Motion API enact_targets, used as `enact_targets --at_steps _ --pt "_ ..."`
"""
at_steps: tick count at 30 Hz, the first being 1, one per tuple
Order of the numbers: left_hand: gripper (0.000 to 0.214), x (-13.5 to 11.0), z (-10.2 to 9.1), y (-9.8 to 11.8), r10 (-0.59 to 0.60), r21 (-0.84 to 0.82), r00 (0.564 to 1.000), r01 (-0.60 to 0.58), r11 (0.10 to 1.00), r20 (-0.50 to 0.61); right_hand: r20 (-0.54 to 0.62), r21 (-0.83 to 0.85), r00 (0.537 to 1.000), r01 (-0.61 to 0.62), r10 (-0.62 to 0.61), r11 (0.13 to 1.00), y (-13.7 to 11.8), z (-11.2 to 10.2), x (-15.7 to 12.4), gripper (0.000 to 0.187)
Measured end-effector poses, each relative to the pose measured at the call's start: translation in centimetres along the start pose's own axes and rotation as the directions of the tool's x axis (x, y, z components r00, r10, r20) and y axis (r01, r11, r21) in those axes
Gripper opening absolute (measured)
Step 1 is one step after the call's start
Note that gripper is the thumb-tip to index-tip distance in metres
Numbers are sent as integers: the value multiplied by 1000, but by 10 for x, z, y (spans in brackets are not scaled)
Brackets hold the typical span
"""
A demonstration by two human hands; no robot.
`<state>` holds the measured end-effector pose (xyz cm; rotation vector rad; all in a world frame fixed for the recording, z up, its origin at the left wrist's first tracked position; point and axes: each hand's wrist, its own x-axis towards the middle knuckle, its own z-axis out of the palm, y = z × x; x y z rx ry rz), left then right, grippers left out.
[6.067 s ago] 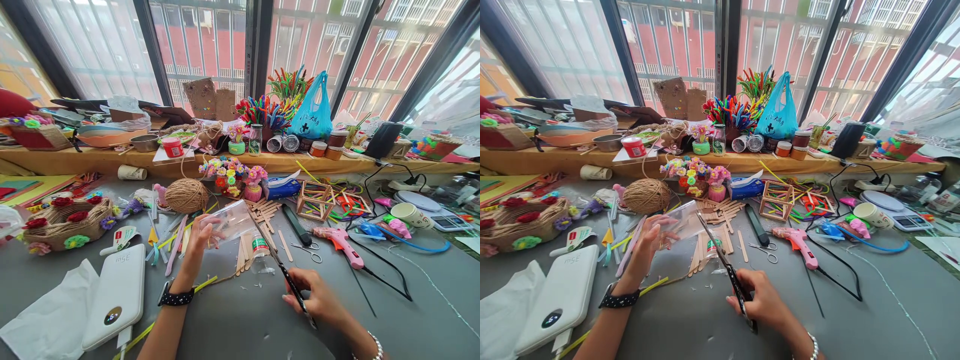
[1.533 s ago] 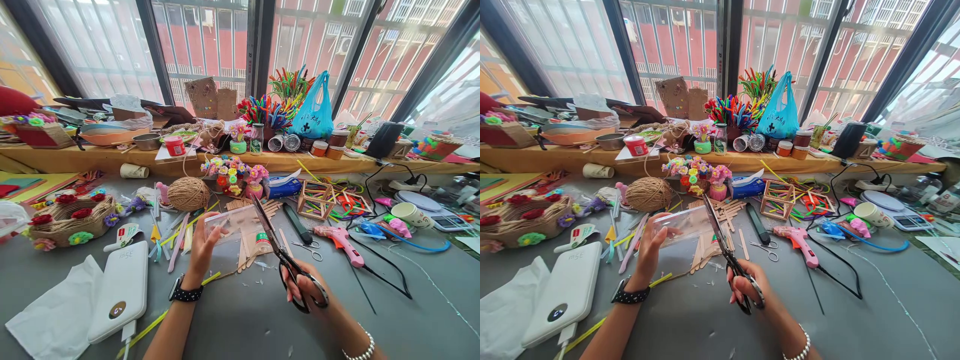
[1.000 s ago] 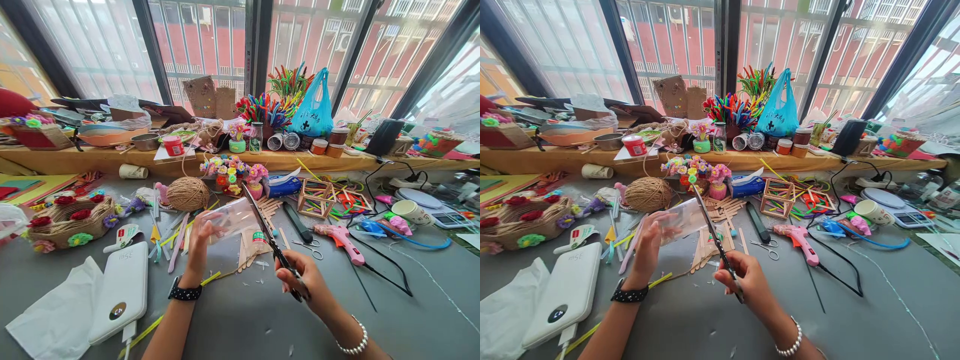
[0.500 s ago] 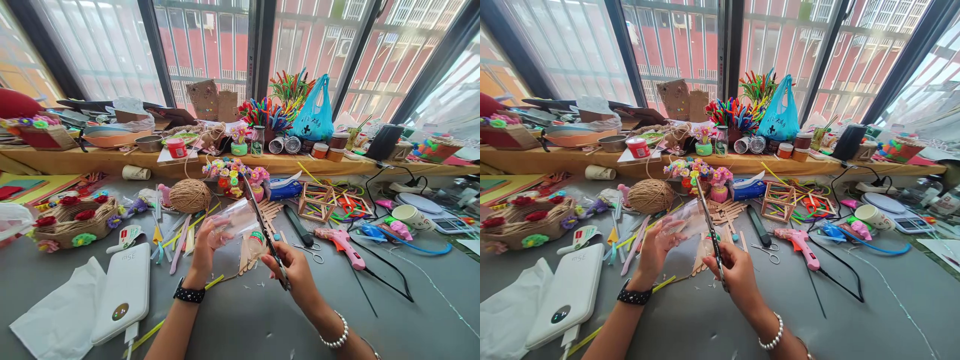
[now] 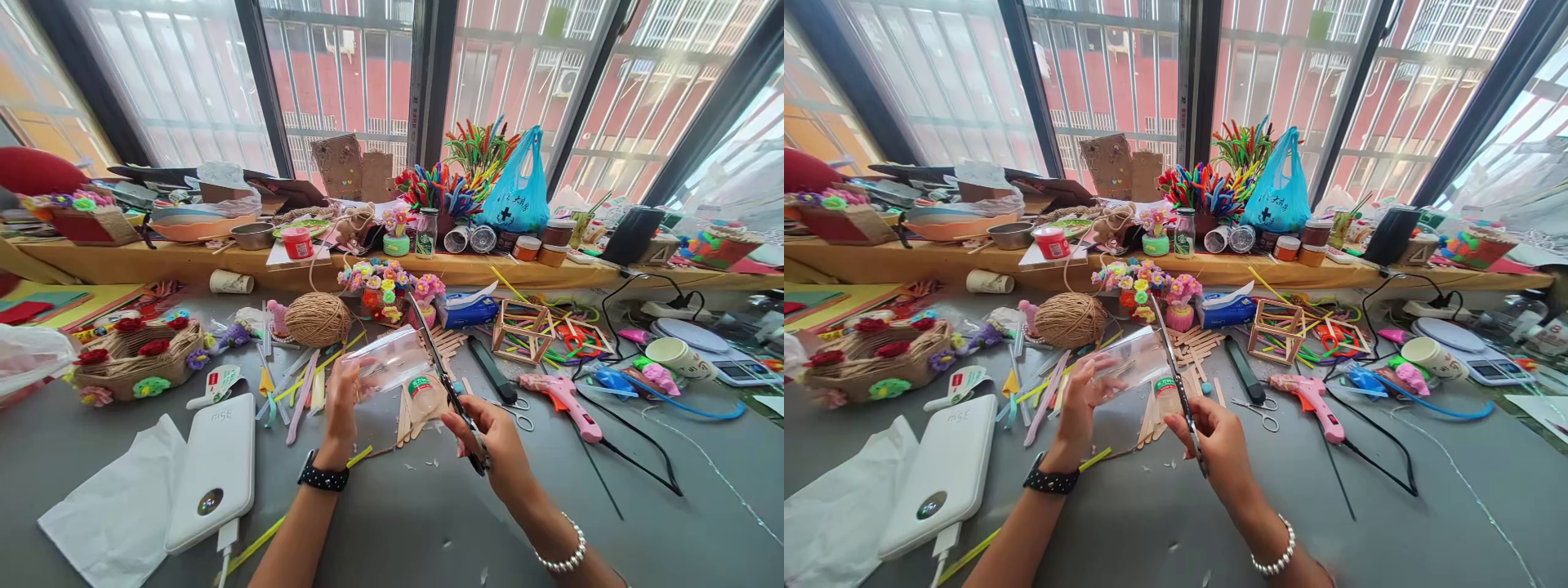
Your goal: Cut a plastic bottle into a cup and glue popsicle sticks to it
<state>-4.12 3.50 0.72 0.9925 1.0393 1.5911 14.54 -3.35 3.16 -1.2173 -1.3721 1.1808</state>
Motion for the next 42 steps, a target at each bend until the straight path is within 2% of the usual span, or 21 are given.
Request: enact_targets --at_steps 5,8,11,15,17,22,27,31,37,42 --pt "29 -1 -1 0 33 6 999 -34 999 35 72 -7 997 -39 39 999 1 -11 2 31" --pt "34 -4 2 3 14 -17 999 -13 1000 45 101 -47 994 -41 45 998 3 -19 1 33" --pt "39 -7 6 6 -59 -83 997 63 995 47 107 -107 994 -16 28 994 7 -23 -1 32" --pt "40 -7 6 5 -190 -193 968 220 956 165 86 -237 996 56 -37 970 10 -24 -3 29" --pt "43 -5 4 4 -216 -190 960 249 950 179 82 -292 995 86 -64 953 11 -23 -3 28" --pt "49 -2 -1 5 -76 -172 995 85 981 60 120 -351 987 146 -110 925 14 -27 -3 29" --pt "43 -1 -3 6 8 -187 1000 -10 982 -11 148 -389 983 161 -111 907 16 -31 -3 31" --pt "44 -1 0 6 27 -208 996 -46 977 -90 152 -391 984 145 -91 909 14 -31 -3 33" --pt "35 1 -3 8 -3 -259 992 -30 965 -127 195 -332 978 137 -75 933 15 -36 -2 36" --pt "38 3 -6 6 35 -249 992 -65 966 -125 212 -339 976 122 -50 933 17 -38 -2 35"
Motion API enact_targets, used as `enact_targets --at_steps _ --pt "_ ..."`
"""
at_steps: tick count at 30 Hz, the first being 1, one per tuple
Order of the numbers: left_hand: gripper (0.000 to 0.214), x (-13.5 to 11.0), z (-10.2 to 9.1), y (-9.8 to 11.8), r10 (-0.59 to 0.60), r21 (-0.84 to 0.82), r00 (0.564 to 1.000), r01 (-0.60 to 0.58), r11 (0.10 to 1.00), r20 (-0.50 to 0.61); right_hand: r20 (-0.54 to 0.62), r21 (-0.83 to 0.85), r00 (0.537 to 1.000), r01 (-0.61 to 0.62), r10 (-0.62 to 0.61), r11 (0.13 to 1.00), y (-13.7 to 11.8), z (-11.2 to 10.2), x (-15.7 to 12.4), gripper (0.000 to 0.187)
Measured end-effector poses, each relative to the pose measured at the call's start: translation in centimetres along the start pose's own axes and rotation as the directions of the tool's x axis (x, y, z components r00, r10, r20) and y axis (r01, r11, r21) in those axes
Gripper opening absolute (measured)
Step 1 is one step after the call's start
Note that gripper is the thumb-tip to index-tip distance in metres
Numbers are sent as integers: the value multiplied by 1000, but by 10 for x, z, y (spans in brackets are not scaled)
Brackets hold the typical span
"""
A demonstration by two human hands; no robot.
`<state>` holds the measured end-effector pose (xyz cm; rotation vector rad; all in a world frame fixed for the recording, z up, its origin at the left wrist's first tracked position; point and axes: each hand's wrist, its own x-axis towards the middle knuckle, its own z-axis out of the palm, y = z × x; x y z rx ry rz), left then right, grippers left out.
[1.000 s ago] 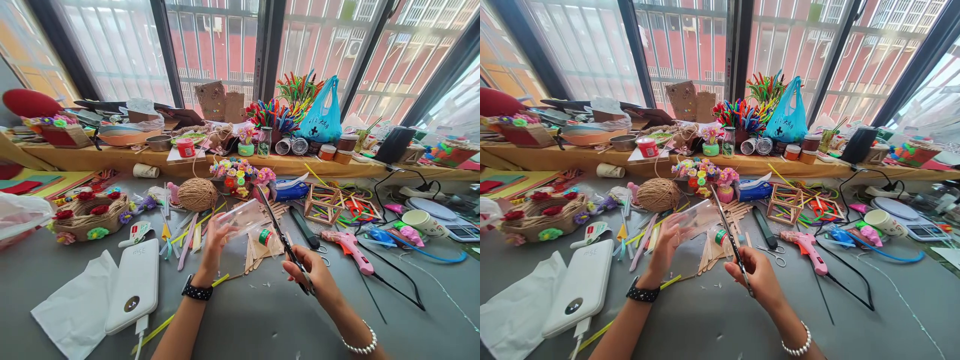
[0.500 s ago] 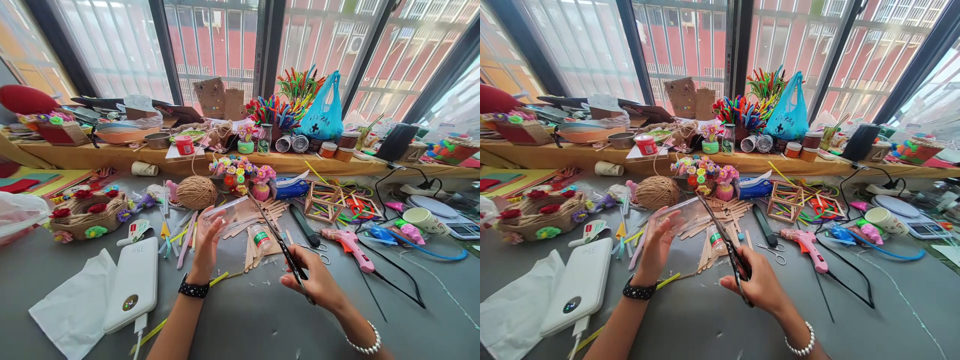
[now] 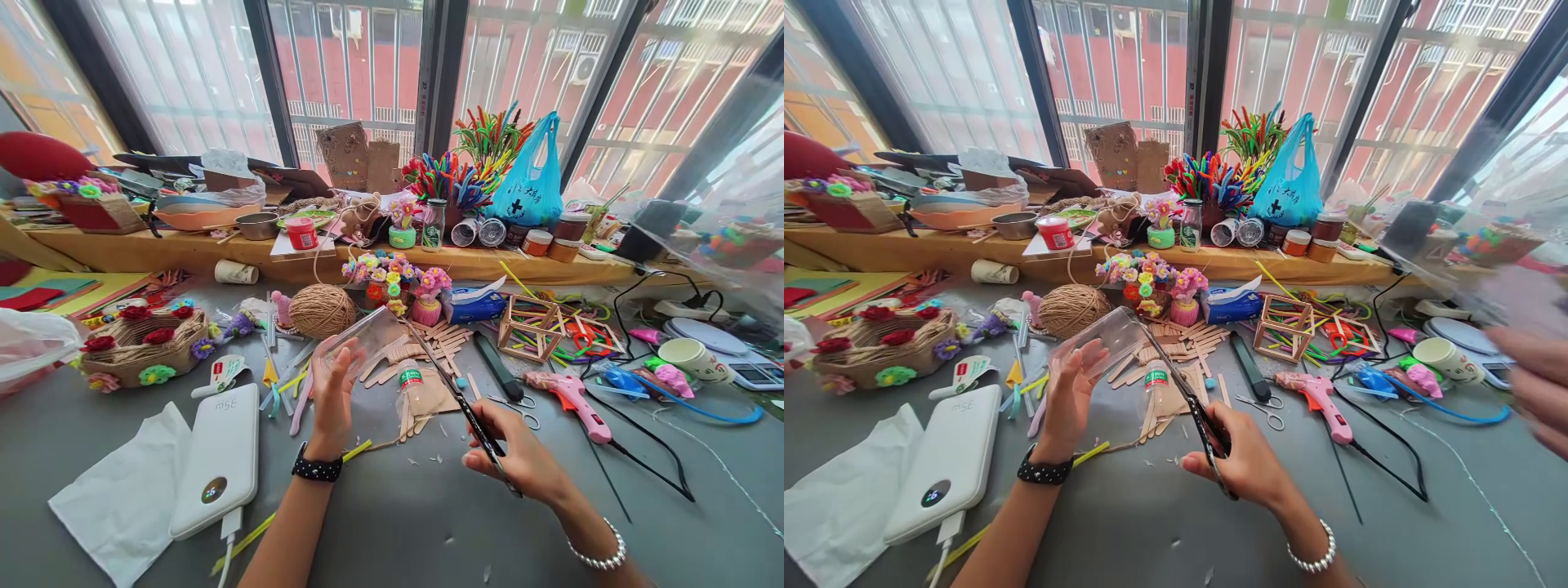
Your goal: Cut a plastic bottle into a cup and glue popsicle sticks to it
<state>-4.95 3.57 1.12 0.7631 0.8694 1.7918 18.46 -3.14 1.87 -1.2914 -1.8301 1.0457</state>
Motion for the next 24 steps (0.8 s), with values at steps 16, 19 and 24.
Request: enact_targets --at_steps 16,19,24 --pt "44 -9 10 2 -77 163 994 65 984 72 6 -66 999 54 -54 996 2 3 2 32" --pt "40 -6 5 -2 -107 159 991 93 983 78 -4 -89 998 54 -55 995 3 5 2 32" --pt "38 -3 2 -3 -102 171 991 86 982 84 -22 -116 999 35 -38 993 3 10 1 32"
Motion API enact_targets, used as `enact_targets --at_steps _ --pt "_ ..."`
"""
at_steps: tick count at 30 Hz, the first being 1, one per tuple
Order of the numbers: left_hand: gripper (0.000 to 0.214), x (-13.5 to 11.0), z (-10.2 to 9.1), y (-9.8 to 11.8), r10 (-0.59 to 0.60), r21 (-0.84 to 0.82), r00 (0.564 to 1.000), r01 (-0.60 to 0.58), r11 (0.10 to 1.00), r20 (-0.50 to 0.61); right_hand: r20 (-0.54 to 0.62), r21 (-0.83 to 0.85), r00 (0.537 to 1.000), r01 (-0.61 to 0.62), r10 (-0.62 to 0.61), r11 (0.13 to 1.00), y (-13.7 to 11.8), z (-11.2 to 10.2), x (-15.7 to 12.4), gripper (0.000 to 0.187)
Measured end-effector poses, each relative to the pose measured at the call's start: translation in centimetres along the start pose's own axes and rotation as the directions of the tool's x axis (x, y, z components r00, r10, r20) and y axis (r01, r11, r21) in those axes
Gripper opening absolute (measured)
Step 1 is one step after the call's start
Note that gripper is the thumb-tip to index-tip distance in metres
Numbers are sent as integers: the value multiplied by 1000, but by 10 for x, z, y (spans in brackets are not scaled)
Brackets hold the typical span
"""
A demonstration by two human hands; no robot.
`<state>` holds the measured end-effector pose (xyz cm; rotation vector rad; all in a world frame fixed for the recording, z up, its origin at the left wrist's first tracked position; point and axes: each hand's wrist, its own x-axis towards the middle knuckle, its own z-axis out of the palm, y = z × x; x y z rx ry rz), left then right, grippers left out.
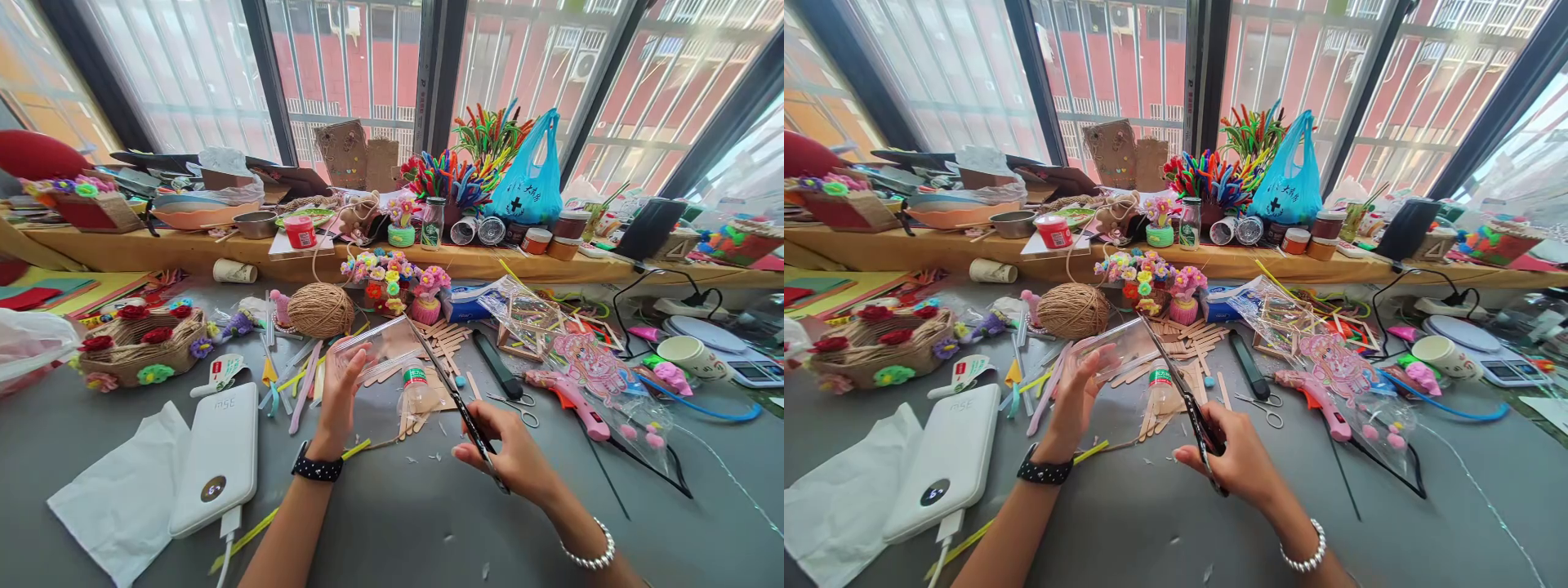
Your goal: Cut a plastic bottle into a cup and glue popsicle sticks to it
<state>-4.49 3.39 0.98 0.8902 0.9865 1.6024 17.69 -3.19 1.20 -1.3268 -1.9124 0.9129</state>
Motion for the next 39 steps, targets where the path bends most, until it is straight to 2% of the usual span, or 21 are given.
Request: enact_targets --at_steps 7,11,14,17,26,32,39 --pt "35 2 -3 -1 2 -27 1000 -1 1000 21 -71 68 996 -42 47 997 -3 6 2 32" --pt "36 3 -4 1 -16 -39 1000 16 999 -1 21 144 996 -90 88 985 -5 6 2 34" --pt "35 3 -4 4 -26 -51 1000 26 998 -3 101 201 993 -85 65 976 -7 4 2 32" --pt "36 3 -4 6 -25 -48 1000 25 999 10 118 227 991 -85 59 970 -8 3 2 29" --pt "38 2 -2 5 -62 -49 997 64 997 37 36 108 997 -65 62 992 -3 8 4 26" --pt "36 2 -2 7 -32 -63 999 32 998 4 14 93 998 -65 64 994 -3 13 3 25" --pt "39 0 1 4 -86 -106 996 89 990 27 -24 193 997 -69 75 979 -4 16 3 21"
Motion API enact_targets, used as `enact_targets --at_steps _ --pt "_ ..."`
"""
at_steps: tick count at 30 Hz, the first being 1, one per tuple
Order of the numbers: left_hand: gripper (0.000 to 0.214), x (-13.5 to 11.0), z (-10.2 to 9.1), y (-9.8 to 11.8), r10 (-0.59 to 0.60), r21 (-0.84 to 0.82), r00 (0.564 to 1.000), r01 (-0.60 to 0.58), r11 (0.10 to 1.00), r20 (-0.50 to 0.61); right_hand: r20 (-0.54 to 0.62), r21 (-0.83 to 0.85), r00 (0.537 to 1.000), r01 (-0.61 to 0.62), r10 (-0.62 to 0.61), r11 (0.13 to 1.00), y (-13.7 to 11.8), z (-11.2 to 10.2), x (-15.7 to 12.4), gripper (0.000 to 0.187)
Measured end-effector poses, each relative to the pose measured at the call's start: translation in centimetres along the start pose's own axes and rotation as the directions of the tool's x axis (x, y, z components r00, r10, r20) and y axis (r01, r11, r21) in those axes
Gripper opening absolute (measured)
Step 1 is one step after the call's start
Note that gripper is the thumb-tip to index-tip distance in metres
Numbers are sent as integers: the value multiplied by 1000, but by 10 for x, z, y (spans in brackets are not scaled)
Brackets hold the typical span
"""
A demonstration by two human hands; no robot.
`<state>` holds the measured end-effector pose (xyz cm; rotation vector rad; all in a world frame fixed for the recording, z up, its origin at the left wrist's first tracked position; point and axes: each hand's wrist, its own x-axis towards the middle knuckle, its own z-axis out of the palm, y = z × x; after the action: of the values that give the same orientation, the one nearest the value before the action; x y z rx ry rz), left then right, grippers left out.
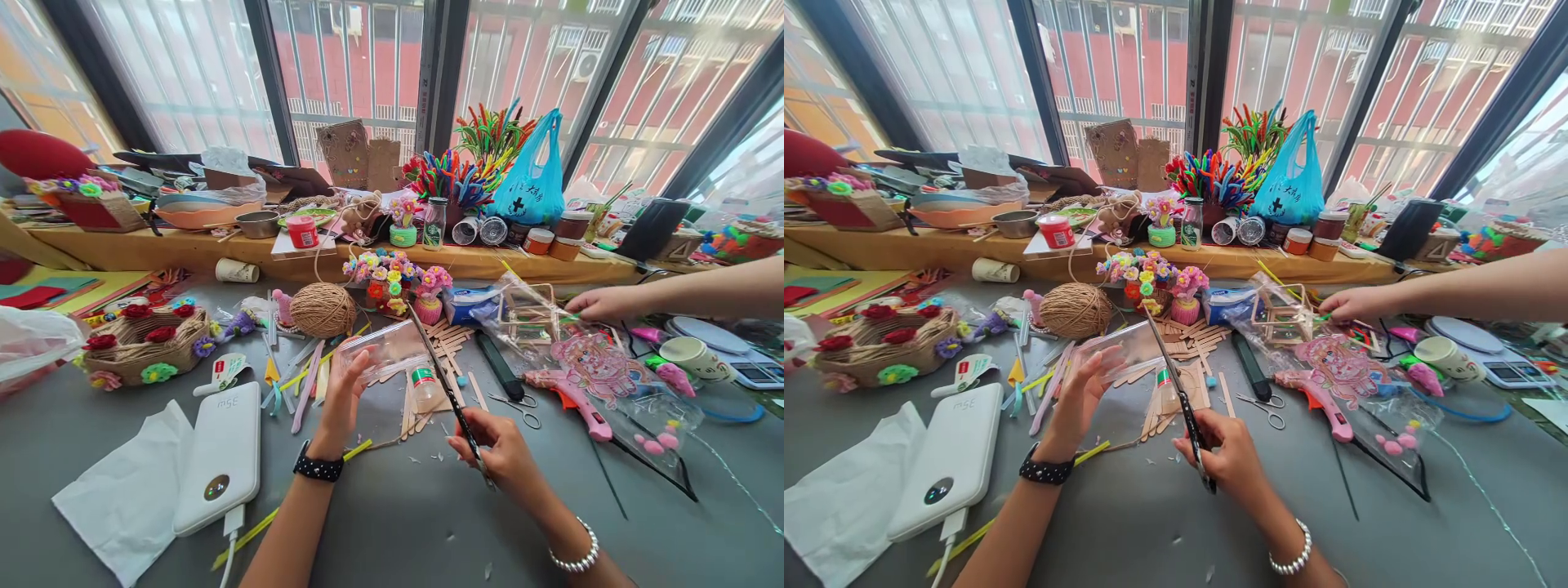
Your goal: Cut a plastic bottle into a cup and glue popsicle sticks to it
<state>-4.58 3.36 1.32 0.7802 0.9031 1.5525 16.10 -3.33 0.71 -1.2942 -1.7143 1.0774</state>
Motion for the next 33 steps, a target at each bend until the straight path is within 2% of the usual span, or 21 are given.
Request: enact_targets --at_steps 3,6,9,12,14,17,19,21,23,25,29,33 --pt "35 1 0 1 -16 -80 1000 17 997 6 -30 68 1000 1 1 998 1 -1 1 21" --pt "31 3 -2 5 -101 -250 995 99 963 2 -74 142 997 -7 17 990 5 -2 2 22" --pt "39 4 -5 8 -206 -387 978 199 900 24 -110 191 993 -25 46 981 7 -3 4 24" --pt "47 4 -7 11 -252 -448 961 276 851 112 -146 206 987 -30 61 978 9 -4 5 24" --pt "54 3 -8 12 -283 -475 947 322 819 154 -139 198 988 -35 64 980 10 -5 5 25" --pt "61 3 -10 15 -322 -505 934 354 787 154 -99 156 994 -31 47 987 10 -6 5 26" --pt "63 3 -11 18 -321 -525 937 343 779 135 -104 48 995 -1 6 999 10 -6 4 26" --pt "65 4 -14 22 -287 -560 949 308 769 129 -125 -168 989 58 -80 984 9 -4 2 23" --pt "67 4 -17 26 -213 -610 966 260 749 149 -113 -400 976 127 -186 908 7 -1 0 20" --pt "68 4 -20 30 -115 -655 977 205 728 179 -57 -547 966 180 -251 817 5 4 -4 16" --pt "69 2 -25 34 20 -664 980 119 738 198 93 -655 975 213 -203 725 -1 17 -8 7" --pt "69 3 -26 35 41 -630 987 67 774 156 211 -700 974 207 -80 684 -6 33 -6 9"
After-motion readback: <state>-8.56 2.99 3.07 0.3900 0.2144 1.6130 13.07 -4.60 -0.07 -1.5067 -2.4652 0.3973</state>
